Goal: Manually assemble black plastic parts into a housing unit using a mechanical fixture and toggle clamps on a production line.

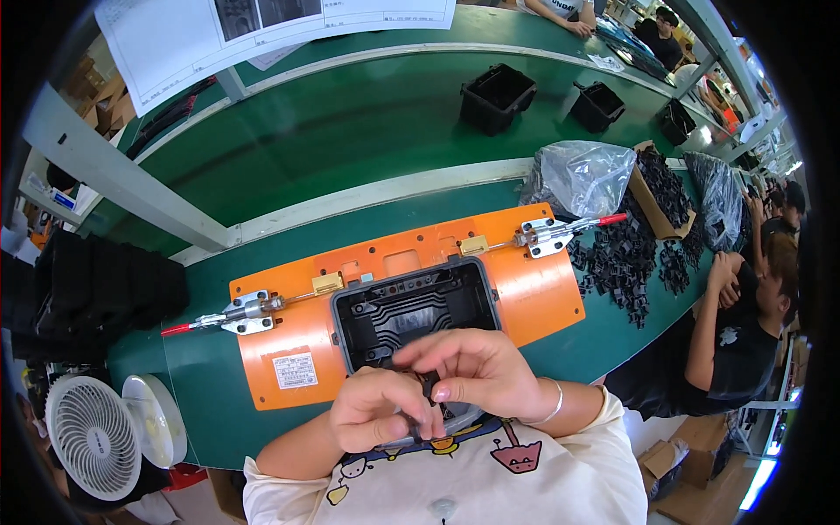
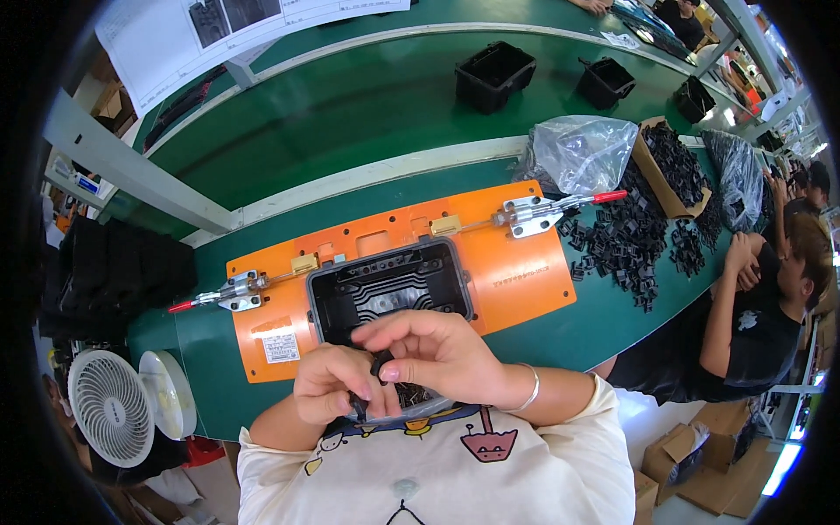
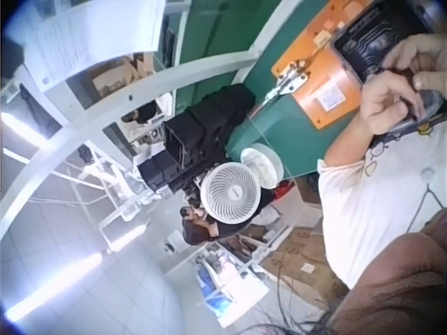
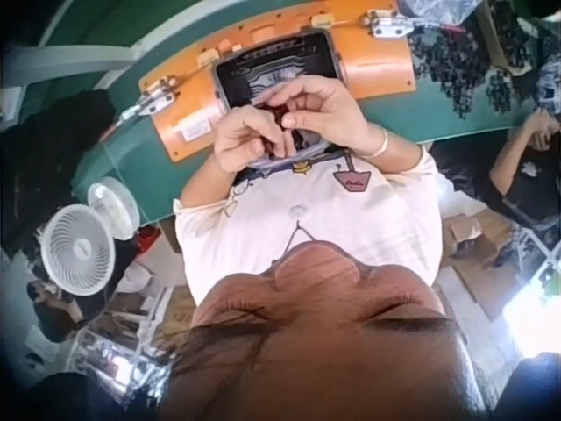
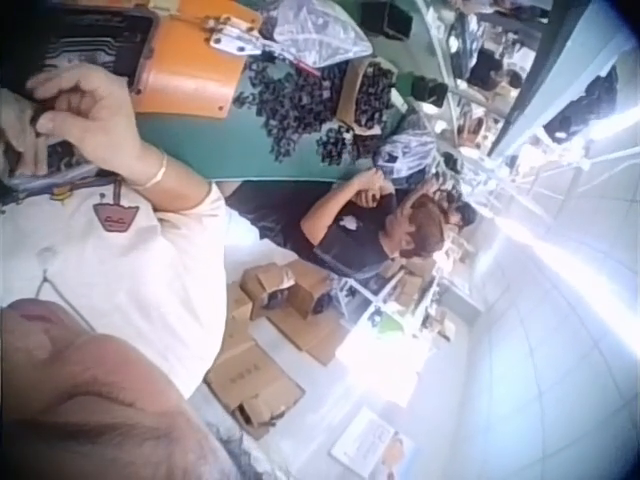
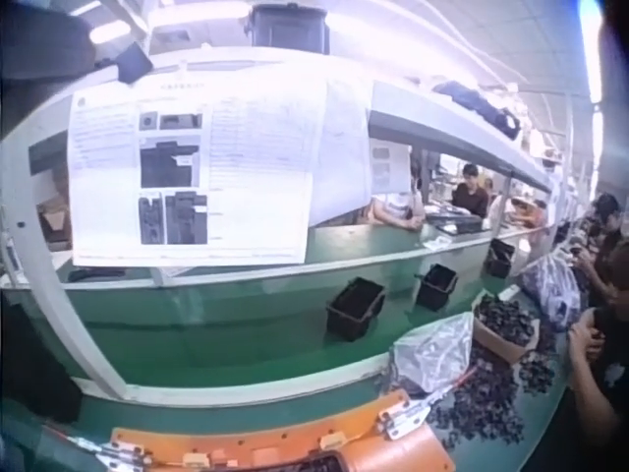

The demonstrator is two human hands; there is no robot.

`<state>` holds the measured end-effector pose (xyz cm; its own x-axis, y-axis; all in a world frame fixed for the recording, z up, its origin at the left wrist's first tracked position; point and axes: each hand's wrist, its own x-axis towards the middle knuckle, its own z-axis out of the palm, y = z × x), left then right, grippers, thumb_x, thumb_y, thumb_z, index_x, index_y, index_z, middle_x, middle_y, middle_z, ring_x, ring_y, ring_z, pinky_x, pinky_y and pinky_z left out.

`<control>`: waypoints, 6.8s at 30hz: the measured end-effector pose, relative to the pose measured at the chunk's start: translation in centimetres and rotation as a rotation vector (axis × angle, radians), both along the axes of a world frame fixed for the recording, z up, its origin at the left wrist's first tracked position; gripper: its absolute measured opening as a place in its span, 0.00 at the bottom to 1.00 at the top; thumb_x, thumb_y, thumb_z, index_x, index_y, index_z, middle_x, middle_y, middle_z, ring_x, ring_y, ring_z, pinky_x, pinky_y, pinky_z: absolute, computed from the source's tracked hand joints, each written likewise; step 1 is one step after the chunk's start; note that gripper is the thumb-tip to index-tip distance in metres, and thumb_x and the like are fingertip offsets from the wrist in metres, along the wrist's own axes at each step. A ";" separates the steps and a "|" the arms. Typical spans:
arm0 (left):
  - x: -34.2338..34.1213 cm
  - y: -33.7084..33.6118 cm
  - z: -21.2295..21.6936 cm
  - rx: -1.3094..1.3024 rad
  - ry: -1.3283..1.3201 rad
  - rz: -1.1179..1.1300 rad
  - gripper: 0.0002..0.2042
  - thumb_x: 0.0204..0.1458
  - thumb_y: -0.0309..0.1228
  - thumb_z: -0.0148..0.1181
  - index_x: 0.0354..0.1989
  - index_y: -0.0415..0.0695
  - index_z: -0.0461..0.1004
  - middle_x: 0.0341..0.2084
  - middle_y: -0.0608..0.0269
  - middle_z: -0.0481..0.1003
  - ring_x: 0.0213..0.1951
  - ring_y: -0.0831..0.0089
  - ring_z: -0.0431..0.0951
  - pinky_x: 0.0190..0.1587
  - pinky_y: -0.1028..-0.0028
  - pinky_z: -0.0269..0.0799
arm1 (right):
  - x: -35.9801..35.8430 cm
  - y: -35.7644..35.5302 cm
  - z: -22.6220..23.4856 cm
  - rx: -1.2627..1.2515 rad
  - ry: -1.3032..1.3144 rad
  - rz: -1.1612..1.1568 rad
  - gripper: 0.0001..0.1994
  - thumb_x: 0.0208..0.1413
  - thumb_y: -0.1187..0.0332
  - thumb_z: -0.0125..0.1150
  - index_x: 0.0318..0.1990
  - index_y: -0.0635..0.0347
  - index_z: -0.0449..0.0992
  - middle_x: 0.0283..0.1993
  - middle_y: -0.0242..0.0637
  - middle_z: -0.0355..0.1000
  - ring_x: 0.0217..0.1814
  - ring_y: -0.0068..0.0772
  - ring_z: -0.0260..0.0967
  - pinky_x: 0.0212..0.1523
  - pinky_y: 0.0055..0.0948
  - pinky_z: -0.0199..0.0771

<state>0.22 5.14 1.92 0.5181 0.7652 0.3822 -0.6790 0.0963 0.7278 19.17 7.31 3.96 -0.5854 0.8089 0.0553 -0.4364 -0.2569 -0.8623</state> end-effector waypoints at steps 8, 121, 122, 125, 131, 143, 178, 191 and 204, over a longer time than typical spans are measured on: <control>-1.8 1.4 -0.5 0.392 0.274 0.316 0.07 0.55 0.25 0.57 0.39 0.35 0.72 0.24 0.54 0.75 0.25 0.64 0.77 0.28 0.69 0.72 | 1.5 4.6 2.5 0.401 -0.692 -0.145 0.07 0.46 0.80 0.66 0.34 0.63 0.76 0.35 0.34 0.75 0.38 0.25 0.72 0.38 0.22 0.72; -4.2 10.8 3.9 0.656 1.833 0.308 0.23 0.55 0.28 0.52 0.61 0.51 0.61 0.53 0.47 0.66 0.58 0.49 0.63 0.59 0.42 0.50 | 1.4 2.0 -1.7 1.194 -1.182 -0.413 0.12 0.43 0.65 0.67 0.37 0.56 0.77 0.41 0.30 0.72 0.43 0.33 0.67 0.49 0.39 0.54; -3.9 10.5 3.6 0.694 1.812 0.303 0.23 0.55 0.28 0.52 0.61 0.51 0.61 0.53 0.47 0.66 0.58 0.49 0.63 0.59 0.42 0.50 | 1.5 1.9 -1.7 1.193 -1.208 -0.442 0.12 0.43 0.65 0.67 0.37 0.56 0.77 0.41 0.30 0.72 0.43 0.33 0.67 0.49 0.39 0.54; -1.9 7.1 4.1 0.870 1.768 0.802 0.19 0.51 0.25 0.54 0.53 0.44 0.66 0.48 0.49 0.69 0.51 0.52 0.68 0.55 0.49 0.58 | 2.5 1.2 -1.7 1.205 -0.913 -0.548 0.12 0.41 0.67 0.69 0.35 0.54 0.77 0.37 0.30 0.71 0.38 0.34 0.67 0.40 0.36 0.59; 0.6 -3.4 2.4 1.044 1.450 -0.011 0.03 0.41 0.26 0.57 0.26 0.43 0.73 0.22 0.63 0.72 0.26 0.64 0.75 0.26 0.66 0.69 | 2.9 -3.8 -2.1 1.274 -1.097 0.183 0.05 0.40 0.71 0.59 0.27 0.57 0.73 0.28 0.34 0.65 0.29 0.32 0.68 0.26 0.29 0.68; -0.6 -3.2 -0.7 0.987 1.403 0.101 0.07 0.39 0.29 0.59 0.29 0.44 0.77 0.22 0.63 0.72 0.26 0.64 0.75 0.29 0.67 0.71 | 1.3 -4.1 -3.7 1.246 -1.066 0.148 0.05 0.45 0.69 0.56 0.29 0.60 0.74 0.33 0.40 0.70 0.32 0.37 0.72 0.35 0.34 0.71; -2.7 -2.7 1.0 0.528 1.159 0.229 0.03 0.44 0.21 0.59 0.28 0.37 0.75 0.25 0.55 0.76 0.27 0.59 0.77 0.31 0.69 0.71 | 9.8 3.1 -0.8 0.251 -0.189 -0.702 0.03 0.58 0.74 0.58 0.36 0.62 0.71 0.30 0.33 0.73 0.29 0.23 0.69 0.33 0.23 0.70; -6.1 1.4 3.7 0.749 1.358 0.983 0.10 0.44 0.19 0.62 0.36 0.39 0.76 0.29 0.57 0.76 0.30 0.63 0.76 0.33 0.69 0.67 | 5.2 10.0 -1.4 1.075 -1.027 -0.547 0.07 0.42 0.78 0.65 0.31 0.62 0.75 0.33 0.37 0.71 0.38 0.39 0.69 0.39 0.34 0.67; -5.9 5.5 1.8 1.050 1.726 1.044 0.13 0.43 0.25 0.57 0.40 0.39 0.75 0.39 0.60 0.74 0.40 0.65 0.72 0.48 0.63 0.61 | 4.0 7.8 1.5 1.151 -1.128 -0.461 0.22 0.35 0.75 0.71 0.44 0.60 0.76 0.43 0.37 0.72 0.45 0.40 0.68 0.46 0.35 0.61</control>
<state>-5.71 10.65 3.75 0.3748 0.7961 0.4751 0.8980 -0.4391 0.0274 23.19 15.14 5.51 -0.4840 0.7524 0.4469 0.6363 0.6532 -0.4105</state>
